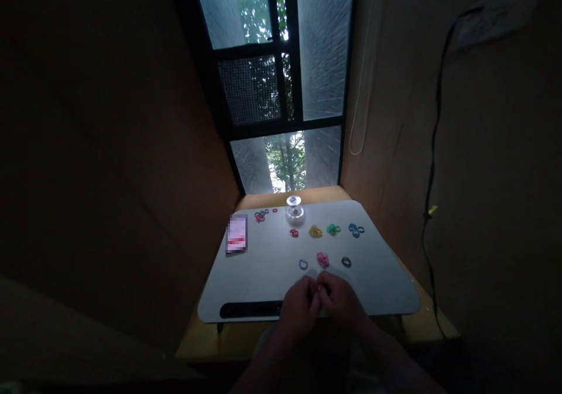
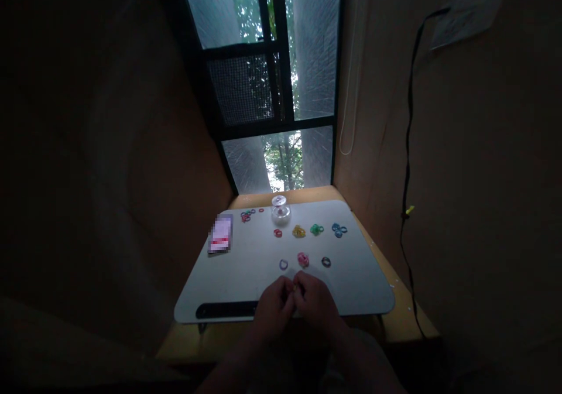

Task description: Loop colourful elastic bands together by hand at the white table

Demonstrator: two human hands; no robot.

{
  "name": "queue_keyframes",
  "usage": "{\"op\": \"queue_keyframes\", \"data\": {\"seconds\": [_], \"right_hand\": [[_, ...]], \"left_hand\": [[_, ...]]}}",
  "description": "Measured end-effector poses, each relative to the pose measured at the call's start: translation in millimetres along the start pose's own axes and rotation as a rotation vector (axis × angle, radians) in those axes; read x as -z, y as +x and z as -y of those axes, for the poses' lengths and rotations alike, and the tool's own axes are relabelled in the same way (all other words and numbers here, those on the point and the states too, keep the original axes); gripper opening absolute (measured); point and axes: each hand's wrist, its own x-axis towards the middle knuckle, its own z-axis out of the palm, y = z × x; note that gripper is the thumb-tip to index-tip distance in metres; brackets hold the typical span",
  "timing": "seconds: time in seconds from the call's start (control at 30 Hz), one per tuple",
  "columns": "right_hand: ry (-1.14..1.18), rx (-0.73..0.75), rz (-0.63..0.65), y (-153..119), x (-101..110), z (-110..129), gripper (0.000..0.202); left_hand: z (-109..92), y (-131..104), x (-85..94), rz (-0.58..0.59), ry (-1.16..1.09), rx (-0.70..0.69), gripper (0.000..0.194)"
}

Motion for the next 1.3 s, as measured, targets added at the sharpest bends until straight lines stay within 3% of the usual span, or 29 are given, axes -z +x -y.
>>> {"op": "queue_keyframes", "data": {"seconds": [0.93,1.3], "right_hand": [[0.045,-0.070,0.056,7.0,2.8,1.3,0.009],[0.029,-0.010,0.047,5.5,1.2,-2.8,0.010]], "left_hand": [[7.5,7.0,-3.5,0.043,0.012,0.031,0.002],[4.9,6.2,-0.6,0.035,-0.006,0.037,0.003]]}}
